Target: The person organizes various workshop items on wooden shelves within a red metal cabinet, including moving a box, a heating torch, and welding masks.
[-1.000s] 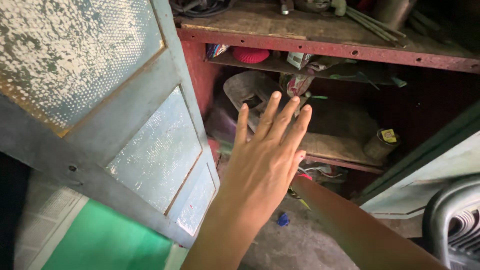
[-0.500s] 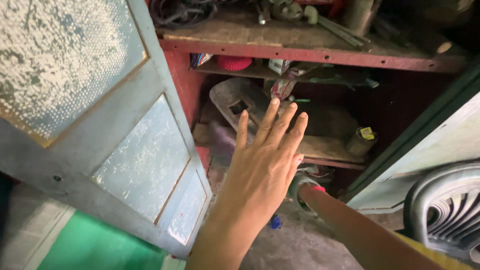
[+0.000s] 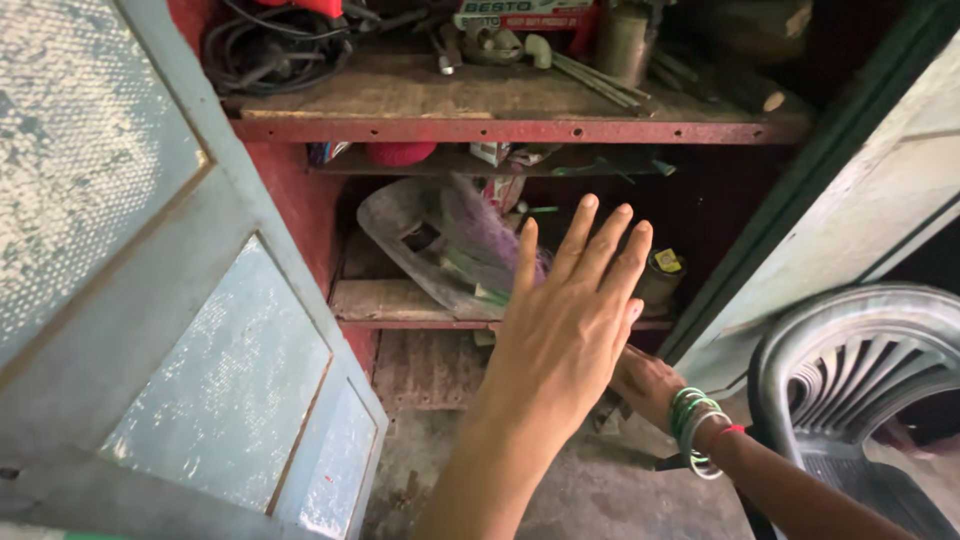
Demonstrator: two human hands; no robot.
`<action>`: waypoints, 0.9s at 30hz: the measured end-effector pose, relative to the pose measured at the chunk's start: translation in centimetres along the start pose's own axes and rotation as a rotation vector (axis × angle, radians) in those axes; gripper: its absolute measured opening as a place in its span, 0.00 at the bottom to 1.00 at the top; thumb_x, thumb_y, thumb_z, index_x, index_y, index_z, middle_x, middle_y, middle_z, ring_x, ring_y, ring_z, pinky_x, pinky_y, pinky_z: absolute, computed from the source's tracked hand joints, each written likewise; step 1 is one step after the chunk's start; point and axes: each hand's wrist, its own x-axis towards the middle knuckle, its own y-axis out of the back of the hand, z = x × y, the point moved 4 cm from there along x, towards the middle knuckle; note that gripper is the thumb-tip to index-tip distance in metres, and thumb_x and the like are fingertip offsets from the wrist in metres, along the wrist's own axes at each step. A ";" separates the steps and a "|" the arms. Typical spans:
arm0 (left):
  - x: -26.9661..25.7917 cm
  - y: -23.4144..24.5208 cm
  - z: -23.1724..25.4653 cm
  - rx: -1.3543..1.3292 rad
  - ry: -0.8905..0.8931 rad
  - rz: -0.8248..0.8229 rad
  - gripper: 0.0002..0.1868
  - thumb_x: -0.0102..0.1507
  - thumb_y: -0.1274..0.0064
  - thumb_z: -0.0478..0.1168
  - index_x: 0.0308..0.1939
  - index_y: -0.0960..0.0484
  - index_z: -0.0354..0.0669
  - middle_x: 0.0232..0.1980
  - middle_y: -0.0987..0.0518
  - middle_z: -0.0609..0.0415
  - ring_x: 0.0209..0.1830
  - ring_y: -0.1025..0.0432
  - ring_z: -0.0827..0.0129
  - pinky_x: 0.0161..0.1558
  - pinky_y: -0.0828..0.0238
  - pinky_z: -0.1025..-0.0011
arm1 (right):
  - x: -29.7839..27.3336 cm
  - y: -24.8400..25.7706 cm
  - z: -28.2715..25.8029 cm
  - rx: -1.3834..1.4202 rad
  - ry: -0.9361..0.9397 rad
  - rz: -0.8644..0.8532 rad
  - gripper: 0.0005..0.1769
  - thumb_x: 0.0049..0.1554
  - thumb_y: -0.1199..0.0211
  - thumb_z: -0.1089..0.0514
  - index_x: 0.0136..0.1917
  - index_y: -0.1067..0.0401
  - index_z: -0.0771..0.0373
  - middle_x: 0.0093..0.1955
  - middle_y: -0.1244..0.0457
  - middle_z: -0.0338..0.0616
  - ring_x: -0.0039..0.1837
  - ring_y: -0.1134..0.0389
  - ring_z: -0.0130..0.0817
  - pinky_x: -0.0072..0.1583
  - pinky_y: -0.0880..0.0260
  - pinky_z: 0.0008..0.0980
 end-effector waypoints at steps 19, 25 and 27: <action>2.5 -0.2 1.0 -0.123 -0.033 -0.064 0.38 0.61 0.42 0.41 0.74 0.37 0.41 0.78 0.37 0.49 0.82 0.50 0.53 0.78 0.61 0.39 | -1.5 1.1 7.8 0.223 -0.774 0.016 0.34 0.60 0.45 0.47 0.78 0.45 0.39 0.39 0.30 0.39 0.33 0.30 0.36 0.36 0.25 0.40; 2.4 -0.1 0.8 -0.082 -0.042 -0.082 0.33 0.64 0.48 0.39 0.73 0.36 0.41 0.78 0.36 0.50 0.82 0.50 0.54 0.77 0.59 0.40 | -0.1 -4.5 14.5 -0.124 -0.508 -0.215 0.21 0.61 0.39 0.45 0.67 0.30 0.45 0.39 0.27 0.43 0.34 0.26 0.32 0.40 0.26 0.36; 2.4 -0.2 0.5 -0.090 -0.042 -0.088 0.32 0.65 0.50 0.38 0.74 0.36 0.40 0.78 0.37 0.50 0.82 0.50 0.54 0.77 0.58 0.40 | -0.2 -4.1 14.2 -0.064 -0.456 -0.193 0.23 0.60 0.40 0.45 0.69 0.33 0.43 0.41 0.27 0.42 0.34 0.25 0.34 0.41 0.25 0.38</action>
